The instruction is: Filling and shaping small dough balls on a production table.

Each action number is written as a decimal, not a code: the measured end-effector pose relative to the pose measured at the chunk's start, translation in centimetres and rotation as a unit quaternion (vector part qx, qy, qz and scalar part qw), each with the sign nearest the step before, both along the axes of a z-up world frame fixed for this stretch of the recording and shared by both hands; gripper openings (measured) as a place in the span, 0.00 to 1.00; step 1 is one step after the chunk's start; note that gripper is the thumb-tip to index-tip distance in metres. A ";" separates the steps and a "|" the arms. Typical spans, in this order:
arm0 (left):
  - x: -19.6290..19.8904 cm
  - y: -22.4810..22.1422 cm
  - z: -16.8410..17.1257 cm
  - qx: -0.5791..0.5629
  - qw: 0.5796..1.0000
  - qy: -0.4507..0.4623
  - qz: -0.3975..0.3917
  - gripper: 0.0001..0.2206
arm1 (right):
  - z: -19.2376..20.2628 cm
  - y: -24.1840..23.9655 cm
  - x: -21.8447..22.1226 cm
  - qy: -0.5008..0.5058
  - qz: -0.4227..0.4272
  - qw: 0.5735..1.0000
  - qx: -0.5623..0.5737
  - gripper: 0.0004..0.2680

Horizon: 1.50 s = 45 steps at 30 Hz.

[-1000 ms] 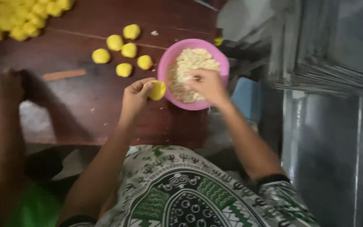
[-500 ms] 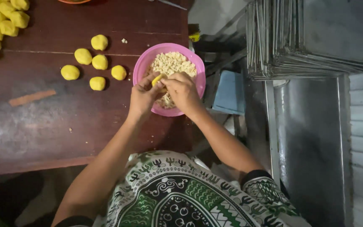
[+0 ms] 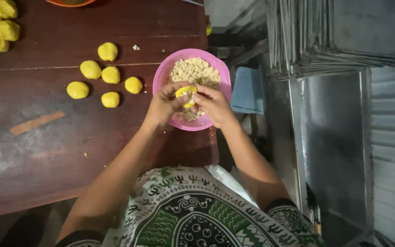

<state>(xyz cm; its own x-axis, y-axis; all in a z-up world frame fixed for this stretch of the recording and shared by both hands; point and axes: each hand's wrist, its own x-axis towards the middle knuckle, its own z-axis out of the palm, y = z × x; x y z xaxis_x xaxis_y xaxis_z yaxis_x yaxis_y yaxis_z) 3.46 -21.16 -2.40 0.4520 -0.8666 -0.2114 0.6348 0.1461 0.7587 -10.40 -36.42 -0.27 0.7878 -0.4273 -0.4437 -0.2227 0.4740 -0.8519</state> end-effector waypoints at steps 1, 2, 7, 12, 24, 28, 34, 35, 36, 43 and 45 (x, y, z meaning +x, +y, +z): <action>-0.3 -0.3 0.8 -0.002 1.000 -0.001 -0.002 0.19 | -0.2 -0.1 -0.4 -0.001 -0.002 1.000 -0.002 0.16; -0.3 -0.5 1.5 0.036 0.998 -0.053 -0.012 0.22 | -0.5 -0.2 -0.4 0.010 -0.012 1.000 -0.017 0.15; -2.3 -1.6 -0.1 0.069 0.992 -0.103 -0.003 0.18 | -2.7 -0.6 -0.9 0.029 -0.012 0.989 -0.146 0.11; -3.4 -1.4 0.6 0.080 0.990 -0.066 0.093 0.16 | 1.3 0.5 -0.9 -0.089 0.056 0.933 -0.345 0.12; -6.0 9.2 6.6 -0.052 0.979 0.123 0.154 0.27 | 8.0 6.2 0.5 -0.245 0.253 0.761 -0.545 0.17; -5.7 13.6 7.2 0.097 0.989 -0.041 0.108 0.28 | 5.5 9.7 0.7 -0.165 0.241 0.843 -0.452 0.13; -4.7 18.1 3.0 0.232 0.853 -0.432 0.181 0.17 | 2.1 16.2 0.7 -0.169 0.169 0.837 -0.492 0.09; -4.4 18.8 1.8 0.248 0.834 -0.459 0.180 0.14 | 1.4 17.4 0.9 -0.123 0.194 0.859 -0.458 0.15; -4.0 19.4 0.6 0.261 0.815 -0.486 0.180 0.12 | 0.8 18.3 1.1 -0.077 0.218 0.876 -0.423 0.21; -1.7 22.0 -1.8 0.106 0.820 -0.550 0.118 0.30 | -5.4 18.9 1.8 -0.020 0.253 0.842 -0.477 0.12; -1.1 22.3 -0.6 0.087 0.759 -0.617 0.189 0.34 | -4.4 19.2 2.4 -0.049 0.231 0.841 -0.486 0.13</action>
<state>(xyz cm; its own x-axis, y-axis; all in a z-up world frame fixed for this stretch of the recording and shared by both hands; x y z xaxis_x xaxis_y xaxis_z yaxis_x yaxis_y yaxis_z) 2.32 1.18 -2.99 0.6078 -0.6339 0.4783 -0.6364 -0.0286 0.7709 -8.03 -17.21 -4.68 0.9819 -0.1888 0.0163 -0.0971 -0.5750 -0.8124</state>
